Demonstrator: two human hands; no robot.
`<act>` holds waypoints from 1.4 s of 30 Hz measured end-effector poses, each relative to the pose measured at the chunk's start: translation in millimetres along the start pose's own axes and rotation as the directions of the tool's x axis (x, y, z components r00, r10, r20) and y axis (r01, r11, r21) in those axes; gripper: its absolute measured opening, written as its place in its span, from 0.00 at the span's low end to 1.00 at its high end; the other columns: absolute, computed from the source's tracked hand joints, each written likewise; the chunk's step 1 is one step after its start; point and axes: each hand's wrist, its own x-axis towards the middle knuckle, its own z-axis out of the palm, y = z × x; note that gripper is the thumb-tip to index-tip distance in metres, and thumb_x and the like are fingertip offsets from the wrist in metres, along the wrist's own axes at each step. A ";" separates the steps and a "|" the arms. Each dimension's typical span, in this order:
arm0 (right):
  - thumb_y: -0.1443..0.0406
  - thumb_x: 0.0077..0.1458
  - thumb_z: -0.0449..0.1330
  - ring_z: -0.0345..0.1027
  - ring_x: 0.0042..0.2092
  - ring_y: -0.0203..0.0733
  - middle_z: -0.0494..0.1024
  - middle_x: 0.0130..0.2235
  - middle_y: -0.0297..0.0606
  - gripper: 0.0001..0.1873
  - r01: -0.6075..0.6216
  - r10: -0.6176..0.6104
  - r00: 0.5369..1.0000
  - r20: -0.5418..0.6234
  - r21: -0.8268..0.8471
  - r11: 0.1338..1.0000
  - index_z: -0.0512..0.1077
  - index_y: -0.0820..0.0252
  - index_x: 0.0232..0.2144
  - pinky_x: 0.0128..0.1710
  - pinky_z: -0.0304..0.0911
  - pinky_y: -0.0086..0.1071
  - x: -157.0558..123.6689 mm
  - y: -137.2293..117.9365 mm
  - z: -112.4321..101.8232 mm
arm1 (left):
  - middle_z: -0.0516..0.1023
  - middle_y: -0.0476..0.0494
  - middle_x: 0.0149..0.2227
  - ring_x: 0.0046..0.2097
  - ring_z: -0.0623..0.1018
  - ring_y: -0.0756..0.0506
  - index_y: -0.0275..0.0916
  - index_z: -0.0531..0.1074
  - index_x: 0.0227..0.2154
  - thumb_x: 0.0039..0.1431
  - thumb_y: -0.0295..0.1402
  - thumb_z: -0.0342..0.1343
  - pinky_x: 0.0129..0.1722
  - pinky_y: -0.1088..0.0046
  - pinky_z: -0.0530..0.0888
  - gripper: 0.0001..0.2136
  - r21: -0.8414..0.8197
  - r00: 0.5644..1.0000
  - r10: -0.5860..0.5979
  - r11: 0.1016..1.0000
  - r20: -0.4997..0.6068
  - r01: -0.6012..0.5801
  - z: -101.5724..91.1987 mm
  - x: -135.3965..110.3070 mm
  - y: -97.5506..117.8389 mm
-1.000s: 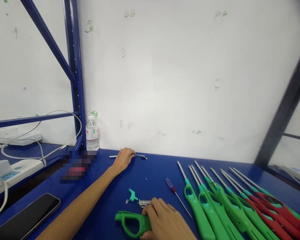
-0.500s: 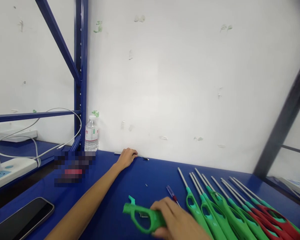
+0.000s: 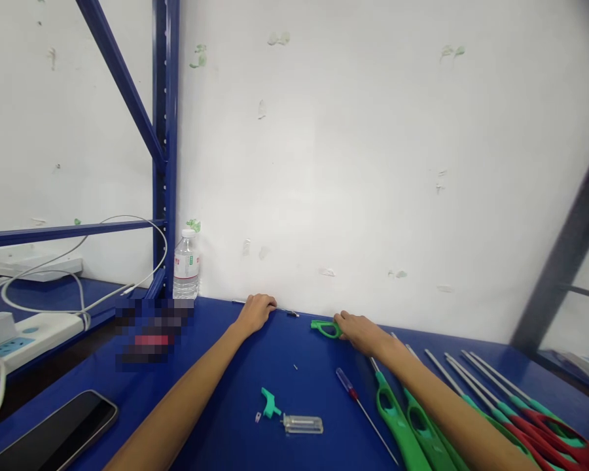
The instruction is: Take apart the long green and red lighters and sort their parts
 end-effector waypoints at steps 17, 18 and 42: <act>0.58 0.73 0.67 0.79 0.56 0.52 0.79 0.62 0.46 0.20 -0.060 0.054 0.990 0.132 0.047 0.997 0.76 0.57 0.62 0.54 0.78 0.51 58.7 13.1 3.5 | 0.80 0.39 0.59 0.59 0.81 0.38 0.39 0.77 0.56 0.74 0.44 0.63 0.61 0.49 0.78 0.17 0.023 1.000 -0.015 1.000 -0.015 0.015 1.2 -4.0 4.1; 0.58 0.73 0.67 0.79 0.56 0.53 0.79 0.62 0.46 0.20 -0.063 0.056 0.991 0.126 0.050 0.997 0.76 0.57 0.62 0.55 0.78 0.51 57.0 13.7 3.7 | 0.80 0.39 0.59 0.59 0.81 0.38 0.39 0.77 0.56 0.74 0.44 0.63 0.61 0.48 0.78 0.17 0.025 1.000 -0.016 1.000 -0.019 0.016 1.1 -4.4 4.4; 0.57 0.73 0.67 0.79 0.57 0.53 0.80 0.61 0.45 0.18 -0.033 0.041 0.986 -0.159 0.050 0.998 0.77 0.58 0.60 0.57 0.77 0.53 -29.6 -12.0 -40.3 | 0.80 0.40 0.57 0.57 0.81 0.39 0.39 0.77 0.54 0.74 0.43 0.63 0.59 0.50 0.79 0.15 0.180 0.962 0.028 0.983 -0.272 0.022 8.8 -3.8 8.8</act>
